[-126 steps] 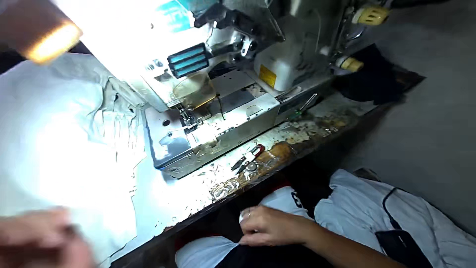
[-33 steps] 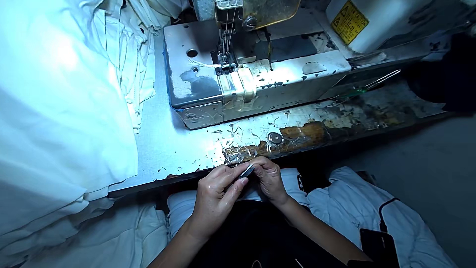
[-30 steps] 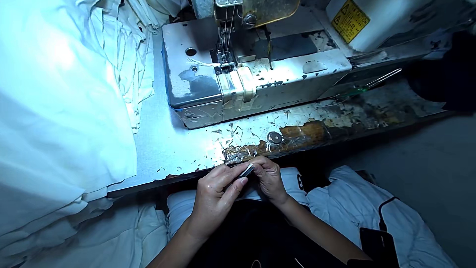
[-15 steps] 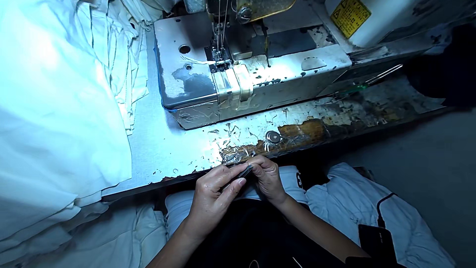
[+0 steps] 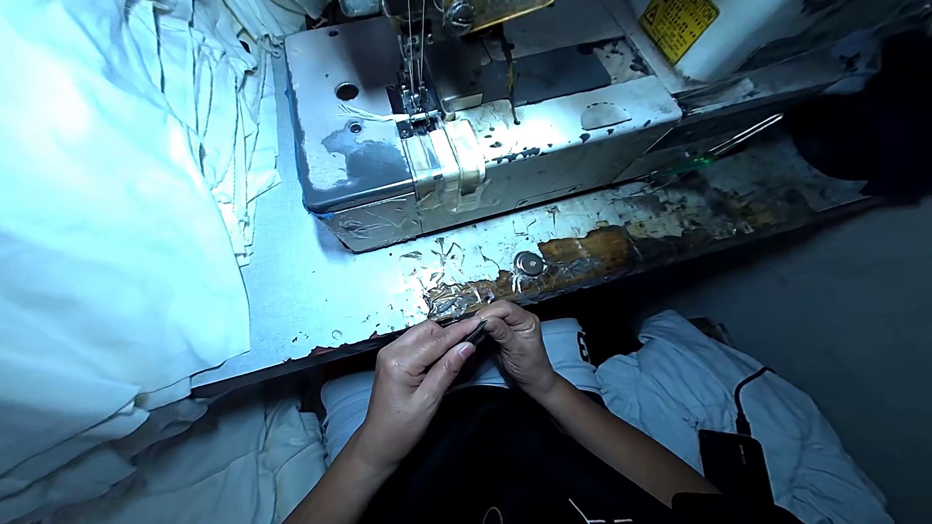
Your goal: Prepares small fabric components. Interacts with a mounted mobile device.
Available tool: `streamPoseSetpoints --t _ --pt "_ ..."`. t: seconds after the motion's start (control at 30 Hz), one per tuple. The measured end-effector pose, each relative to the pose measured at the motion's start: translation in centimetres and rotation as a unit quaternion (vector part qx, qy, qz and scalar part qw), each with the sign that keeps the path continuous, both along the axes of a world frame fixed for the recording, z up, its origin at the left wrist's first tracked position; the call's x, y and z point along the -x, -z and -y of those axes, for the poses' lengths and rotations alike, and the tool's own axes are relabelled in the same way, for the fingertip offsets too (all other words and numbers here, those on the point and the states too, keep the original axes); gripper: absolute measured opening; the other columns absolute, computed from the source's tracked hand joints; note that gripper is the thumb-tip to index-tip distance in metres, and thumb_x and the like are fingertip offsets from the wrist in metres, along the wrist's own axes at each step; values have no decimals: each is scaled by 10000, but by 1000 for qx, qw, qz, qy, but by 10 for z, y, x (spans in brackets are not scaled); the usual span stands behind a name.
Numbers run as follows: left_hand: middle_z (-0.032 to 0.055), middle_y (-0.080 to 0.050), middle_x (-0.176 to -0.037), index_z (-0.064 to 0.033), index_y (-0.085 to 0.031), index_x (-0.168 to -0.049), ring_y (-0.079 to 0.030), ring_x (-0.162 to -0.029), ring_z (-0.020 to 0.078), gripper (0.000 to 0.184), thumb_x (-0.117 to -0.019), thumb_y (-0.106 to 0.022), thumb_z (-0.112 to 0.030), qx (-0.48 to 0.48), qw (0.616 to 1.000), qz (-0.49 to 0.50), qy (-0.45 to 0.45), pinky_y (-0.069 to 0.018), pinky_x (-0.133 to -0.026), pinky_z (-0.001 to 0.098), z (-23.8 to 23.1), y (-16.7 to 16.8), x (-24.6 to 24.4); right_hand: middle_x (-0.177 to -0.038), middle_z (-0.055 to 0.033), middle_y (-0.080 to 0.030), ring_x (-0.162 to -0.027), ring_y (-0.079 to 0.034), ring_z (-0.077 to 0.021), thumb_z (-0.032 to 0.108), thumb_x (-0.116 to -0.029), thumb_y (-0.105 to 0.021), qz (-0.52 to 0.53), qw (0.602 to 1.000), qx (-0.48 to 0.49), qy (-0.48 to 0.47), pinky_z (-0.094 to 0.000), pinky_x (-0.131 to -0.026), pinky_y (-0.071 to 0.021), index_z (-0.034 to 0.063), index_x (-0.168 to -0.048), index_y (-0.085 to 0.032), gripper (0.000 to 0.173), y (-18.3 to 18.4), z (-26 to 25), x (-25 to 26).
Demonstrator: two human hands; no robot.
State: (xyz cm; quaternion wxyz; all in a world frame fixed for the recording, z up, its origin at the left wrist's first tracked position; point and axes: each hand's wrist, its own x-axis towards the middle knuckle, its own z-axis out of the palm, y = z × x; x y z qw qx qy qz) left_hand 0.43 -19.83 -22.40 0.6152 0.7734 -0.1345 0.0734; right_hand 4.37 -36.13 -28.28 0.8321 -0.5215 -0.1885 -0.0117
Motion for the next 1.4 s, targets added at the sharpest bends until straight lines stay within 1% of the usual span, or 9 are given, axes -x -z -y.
streamPoseSetpoints --t 0.13,0.23,0.37,0.53,0.7,0.9,1.0,1.17,1.4 --pt "4 -699 -940 4 -745 -1168 -623 -871 -3 253 -1014 -605 -140 36 998 15 -40 -524 -822 156 4 1 3 -997 96 -763 -877 -699 32 231 -1034 -596 -25 999 -25 -27 -156 -763 -585 178 -1049 -775 188 -3 0 0" --pt "-13 -662 -910 5 -730 -1204 -593 -826 -16 283 -993 -641 -162 29 999 5 -44 -509 -769 135 3 -1 5 -1061 71 -759 -931 -698 7 180 -1033 -601 -37 998 -30 -33 -184 -809 -587 165 -1110 -770 186 -4 1 1" --pt "-12 -639 -879 5 -728 -1206 -555 -785 -31 307 -971 -663 -180 -6 998 20 -58 -471 -718 110 6 1 8 -1053 77 -747 -983 -681 -3 185 -1031 -599 -43 997 -49 -37 -220 -916 -557 171 -1094 -758 171 -4 -1 2" --pt "-16 -628 -870 21 -727 -1192 -544 -782 -38 310 -964 -670 -180 -17 997 42 -67 -460 -719 100 7 -1 11 -1024 70 -750 -956 -684 1 170 -1020 -616 -69 996 -52 -32 -213 -895 -563 154 -1051 -763 151 -9 1 5" --pt "-24 -584 -827 24 -727 -1191 -498 -734 -49 307 -955 -678 -167 -20 996 58 -70 -415 -661 82 8 -5 19 -982 64 -759 -919 -694 -2 158 -986 -665 -93 992 -79 -36 -209 -865 -572 151 -1012 -787 126 -13 1 9" --pt "1 -597 -824 23 -733 -1184 -515 -732 -39 297 -949 -689 -154 -17 995 80 -48 -427 -659 82 11 -6 28 -926 50 -754 -863 -686 1 169 -940 -721 -103 981 -133 -99 -181 -808 -563 163 -973 -792 79 -20 4 14" --pt "0 -595 -827 13 -735 -1183 -515 -731 -43 294 -951 -691 -162 -17 995 89 -37 -429 -657 78 7 -8 29 -920 53 -748 -874 -684 -2 159 -933 -725 -105 970 -151 -156 -182 -816 -557 175 -967 -788 73 -24 8 15" --pt "-2 -596 -827 -10 -739 -1188 -509 -724 -46 288 -969 -678 -186 -25 996 84 3 -421 -650 76 -2 -16 33 -959 43 -747 -925 -680 -19 138 -932 -727 -54 965 -156 -202 -197 -850 -546 179 -1007 -780 100 -21 10 15" --pt "-5 -593 -814 -43 -746 -1191 -499 -716 -47 276 -995 -649 -211 -50 995 73 43 -401 -637 73 -14 -25 41 -988 23 -740 -977 -670 -45 124 -931 -738 87 983 -37 -155 -217 -890 -537 159 -1038 -771 117 -24 21 10"
